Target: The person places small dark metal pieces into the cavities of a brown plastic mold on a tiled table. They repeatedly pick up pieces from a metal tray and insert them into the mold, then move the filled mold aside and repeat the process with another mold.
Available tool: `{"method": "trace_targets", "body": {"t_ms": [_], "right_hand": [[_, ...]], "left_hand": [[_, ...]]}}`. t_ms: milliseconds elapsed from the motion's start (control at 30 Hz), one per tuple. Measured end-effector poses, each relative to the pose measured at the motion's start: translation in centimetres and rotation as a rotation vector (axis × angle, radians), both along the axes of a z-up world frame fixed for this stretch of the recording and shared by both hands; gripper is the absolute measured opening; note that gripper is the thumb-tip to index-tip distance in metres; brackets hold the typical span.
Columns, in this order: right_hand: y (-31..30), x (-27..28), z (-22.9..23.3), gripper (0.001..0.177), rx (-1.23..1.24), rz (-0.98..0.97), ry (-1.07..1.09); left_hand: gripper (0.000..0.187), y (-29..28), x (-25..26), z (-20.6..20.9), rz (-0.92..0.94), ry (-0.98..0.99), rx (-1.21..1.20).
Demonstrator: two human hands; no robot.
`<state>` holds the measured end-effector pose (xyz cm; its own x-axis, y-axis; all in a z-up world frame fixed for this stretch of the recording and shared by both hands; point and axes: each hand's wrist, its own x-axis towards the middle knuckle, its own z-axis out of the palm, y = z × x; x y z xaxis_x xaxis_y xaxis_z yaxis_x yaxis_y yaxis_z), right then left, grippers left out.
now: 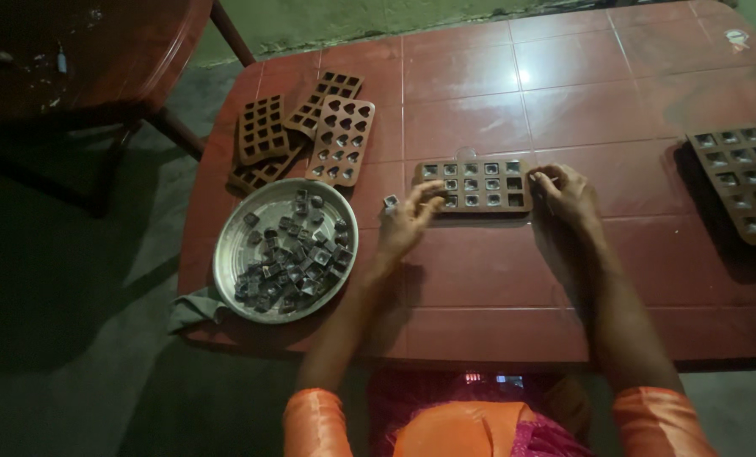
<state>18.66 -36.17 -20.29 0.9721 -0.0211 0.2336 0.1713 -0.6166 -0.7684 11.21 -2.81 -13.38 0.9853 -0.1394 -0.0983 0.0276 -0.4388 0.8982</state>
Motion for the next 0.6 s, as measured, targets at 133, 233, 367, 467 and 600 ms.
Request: {"method": "trace_targets", "body": {"t_ms": [133,233,367,467,600], "right_hand": [[0.1,-0.9,1.5,0.027,-0.008,0.035,-0.005],[0.1,-1.1,1.9,0.026,-0.035,0.049,-0.031],[0.1,-1.1,1.8,0.028,0.07,0.039,0.047],[-0.1,-0.3,1.4,0.029,0.037,0.055,0.022],[-0.6,-0.4,1.3,0.029,0.031,0.031,0.014]], "left_hand": [[0.023,-5.1,-0.3,-4.2,-0.284,-0.153,-0.388],[0.024,-8.3,-1.3,-4.4,-0.355,-0.145,-0.23],[0.028,-9.0,-2.6,-2.1,-0.326,-0.216,-0.096],[0.028,-8.6,-2.8,-1.5,-0.293,-0.293,-0.084],[0.032,-7.5,-3.4,-1.9,-0.25,-0.405,-0.148]]}}
